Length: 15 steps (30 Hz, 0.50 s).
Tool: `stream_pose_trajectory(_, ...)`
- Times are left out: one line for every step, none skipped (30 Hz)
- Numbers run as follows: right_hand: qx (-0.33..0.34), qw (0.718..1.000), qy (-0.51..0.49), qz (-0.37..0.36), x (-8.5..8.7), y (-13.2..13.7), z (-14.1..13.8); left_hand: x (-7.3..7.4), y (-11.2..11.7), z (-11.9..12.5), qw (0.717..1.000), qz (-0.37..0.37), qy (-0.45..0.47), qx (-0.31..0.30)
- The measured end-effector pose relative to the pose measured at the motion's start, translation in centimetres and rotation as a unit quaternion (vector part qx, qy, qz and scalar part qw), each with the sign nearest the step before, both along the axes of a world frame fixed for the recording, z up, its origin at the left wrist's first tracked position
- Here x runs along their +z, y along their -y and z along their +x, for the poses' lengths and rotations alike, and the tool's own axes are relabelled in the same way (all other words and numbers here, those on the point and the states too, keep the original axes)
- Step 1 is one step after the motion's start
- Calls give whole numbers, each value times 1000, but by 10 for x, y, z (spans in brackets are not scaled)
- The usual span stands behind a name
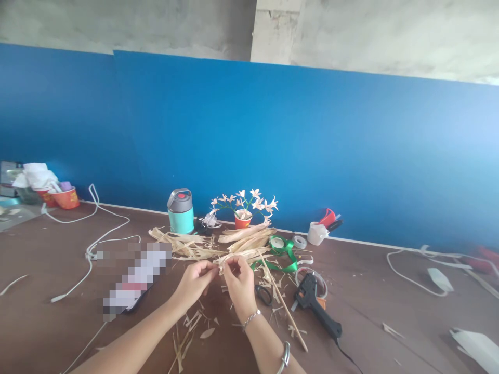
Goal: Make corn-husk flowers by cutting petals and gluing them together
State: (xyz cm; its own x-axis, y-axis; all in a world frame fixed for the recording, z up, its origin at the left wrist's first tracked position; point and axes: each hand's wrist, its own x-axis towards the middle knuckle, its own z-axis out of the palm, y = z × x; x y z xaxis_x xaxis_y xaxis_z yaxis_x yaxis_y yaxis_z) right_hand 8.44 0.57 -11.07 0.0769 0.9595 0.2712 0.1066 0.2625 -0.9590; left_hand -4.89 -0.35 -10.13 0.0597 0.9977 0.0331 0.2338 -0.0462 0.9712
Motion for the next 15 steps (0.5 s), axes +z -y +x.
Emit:
stream_pose_trajectory(0,1000,3,0,1,0,0,0,0,0,1000,0,-1,0)
stream_pose_trajectory(0,1000,6,0,2,1,0,-1,0,0,1000,2,-1,-1)
stream_pose_trajectory(0,1000,8,2,2,1,0,-1,0,0,1000,3,-1,-2)
stream_pose_trajectory(-1,1000,9,4,3,1,0,-1,0,0,1000,5,-1,-3)
stream_pose_trajectory(-3,1000,10,6,3,1,0,-1,0,0,1000,5,-1,-4)
stream_pose_trajectory(-4,1000,10,9,2,1,0,-1,0,0,1000,6,0,-4)
stream_pose_trajectory(-6,1000,11,11,2,1,0,-1,1,0,1000,7,0,-4)
stream_pose_trajectory(-8,1000,13,13,1,0,0,-1,1,0,1000,7,0,-3)
stream_pose_trajectory(-10,1000,14,16,1,0,0,-1,0,0,1000,7,0,-3)
stream_pose_trajectory(-12,1000,17,17,0,0,0,-1,0,0,1000,7,-1,-2)
stream_pose_trajectory(-13,1000,21,18,-1,0,0,-2,0,0,1000,8,-2,-2)
stream_pose_trajectory(-16,999,25,19,-1,0,0,-2,0,0,1000,8,-4,-3)
stream_pose_trajectory(-18,999,29,20,-1,0,0,-3,0,0,1000,10,-5,-3)
stream_pose_trajectory(-19,999,33,21,-1,0,0,-4,-1,0,1000,12,-6,-3)
stream_pose_trajectory(-21,999,36,23,-1,0,0,-5,-1,-1,1000,13,-7,-3)
